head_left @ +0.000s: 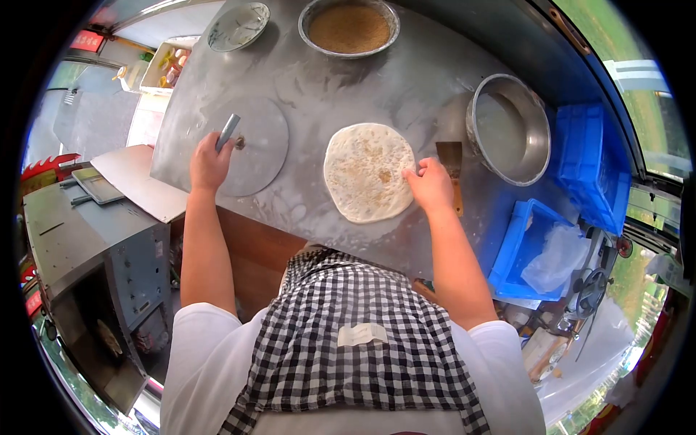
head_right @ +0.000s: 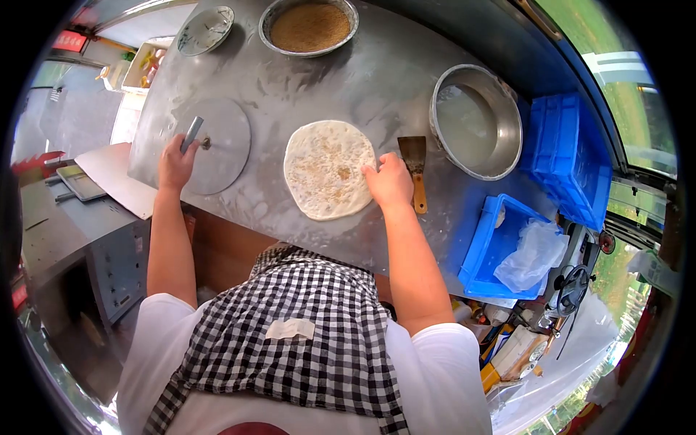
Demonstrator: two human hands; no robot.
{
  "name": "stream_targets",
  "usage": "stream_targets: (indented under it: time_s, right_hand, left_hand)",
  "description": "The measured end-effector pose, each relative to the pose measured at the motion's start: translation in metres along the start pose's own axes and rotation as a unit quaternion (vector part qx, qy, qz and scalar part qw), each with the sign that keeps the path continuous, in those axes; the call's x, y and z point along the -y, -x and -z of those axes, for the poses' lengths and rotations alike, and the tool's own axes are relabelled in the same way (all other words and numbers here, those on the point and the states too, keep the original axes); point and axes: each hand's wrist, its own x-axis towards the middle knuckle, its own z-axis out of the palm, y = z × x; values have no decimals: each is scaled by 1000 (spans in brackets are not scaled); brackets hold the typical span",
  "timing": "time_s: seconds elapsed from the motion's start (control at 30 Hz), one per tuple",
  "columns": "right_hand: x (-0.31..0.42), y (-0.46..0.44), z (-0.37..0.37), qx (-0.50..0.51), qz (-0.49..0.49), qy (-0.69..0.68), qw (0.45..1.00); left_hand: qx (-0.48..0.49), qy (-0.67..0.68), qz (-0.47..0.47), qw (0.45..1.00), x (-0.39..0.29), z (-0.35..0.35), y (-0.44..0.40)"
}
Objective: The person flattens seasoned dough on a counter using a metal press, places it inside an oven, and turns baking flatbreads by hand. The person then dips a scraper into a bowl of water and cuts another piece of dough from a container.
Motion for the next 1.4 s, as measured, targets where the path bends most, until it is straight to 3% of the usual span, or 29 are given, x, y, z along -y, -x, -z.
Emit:
stream_targets:
  time_s: [0.33,0.43,0.47,0.57,0.8,0.83,0.93,1.03,1.13,1.17,1.27,1.3,1.4]
  right_hand:
    - [0,-18,-13,42,-27,-51,997]
    - [-5,-18,-7,41,-17,-151,987]
    - [-6,-18,-5,69,-53,-224,971]
    - [-2,-14,5,138,-138,-387,901]
    - [20,-8,8,191,-189,-422,866]
    - [21,-11,7,200,-184,-399,875]
    - [27,-16,-3,207,-163,-330,906]
    - [52,-5,-9,207,-73,-296,930]
    - [86,33,-16,205,77,-246,944]
    - [105,56,-6,205,150,-188,949]
    - [129,110,-4,241,236,-101,936]
    - [129,121,-8,261,268,-73,924]
    - [122,140,-17,303,332,-42,892]
  left_hand:
    - [-153,71,-55,984,-36,32,8]
    - [-158,102,-65,980,-45,39,21]
    - [-157,114,-69,979,-49,39,25]
    - [-131,196,-84,968,-67,33,38]
    - [45,374,-71,923,-119,-13,76]
    - [75,408,-56,908,-126,-24,83]
    - [224,496,111,832,-150,-52,91]
    - [245,590,219,737,-166,-89,98]
    - [205,658,362,628,-181,-99,105]
    - [190,685,372,597,-181,-106,108]
    - [191,769,382,476,-166,-117,128]
    - [157,846,303,409,-161,-116,143]
    - [147,814,347,442,-131,-178,169]
